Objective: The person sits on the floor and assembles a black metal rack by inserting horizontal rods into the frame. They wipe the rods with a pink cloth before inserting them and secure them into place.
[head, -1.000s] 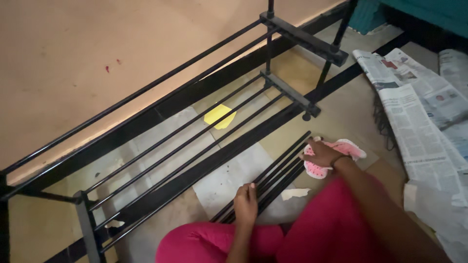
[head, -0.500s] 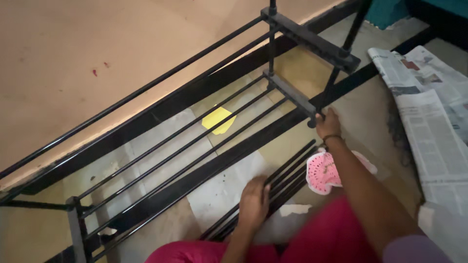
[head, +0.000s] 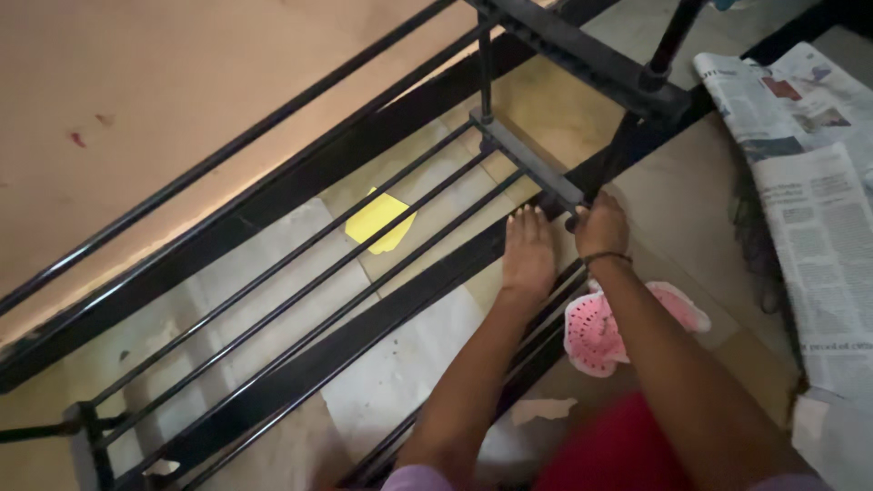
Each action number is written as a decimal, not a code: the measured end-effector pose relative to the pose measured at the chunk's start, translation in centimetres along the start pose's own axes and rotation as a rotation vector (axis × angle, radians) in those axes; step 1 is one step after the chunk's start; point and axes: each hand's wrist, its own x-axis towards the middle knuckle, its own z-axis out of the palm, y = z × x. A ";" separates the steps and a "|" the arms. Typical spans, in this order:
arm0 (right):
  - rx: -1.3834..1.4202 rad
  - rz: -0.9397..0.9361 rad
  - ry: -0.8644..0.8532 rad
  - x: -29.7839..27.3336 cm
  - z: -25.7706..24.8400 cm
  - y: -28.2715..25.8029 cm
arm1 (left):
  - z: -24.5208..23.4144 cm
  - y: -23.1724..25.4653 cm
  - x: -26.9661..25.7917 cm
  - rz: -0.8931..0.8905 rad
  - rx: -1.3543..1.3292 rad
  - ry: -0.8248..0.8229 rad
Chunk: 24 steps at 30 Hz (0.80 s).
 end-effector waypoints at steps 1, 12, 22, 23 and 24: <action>-0.006 0.002 0.000 0.2 0.0 -0.1 | 0.8 0.3 0.8 -0.022 -0.008 0.029; -0.071 0.058 -0.032 0.2 -1.4 -1.4 | 3.3 -1.0 2.8 -0.151 -0.177 0.116; -0.048 0.067 -0.039 0.2 -2.1 -2.0 | -0.2 -1.9 5.0 -0.325 -0.451 -0.201; -0.053 0.073 -0.038 0.2 -2.1 -2.0 | -0.8 -2.0 5.2 -0.366 -0.508 -0.262; -0.057 0.079 -0.037 0.3 -2.2 -2.0 | -1.4 -2.1 5.6 -0.377 -0.521 -0.292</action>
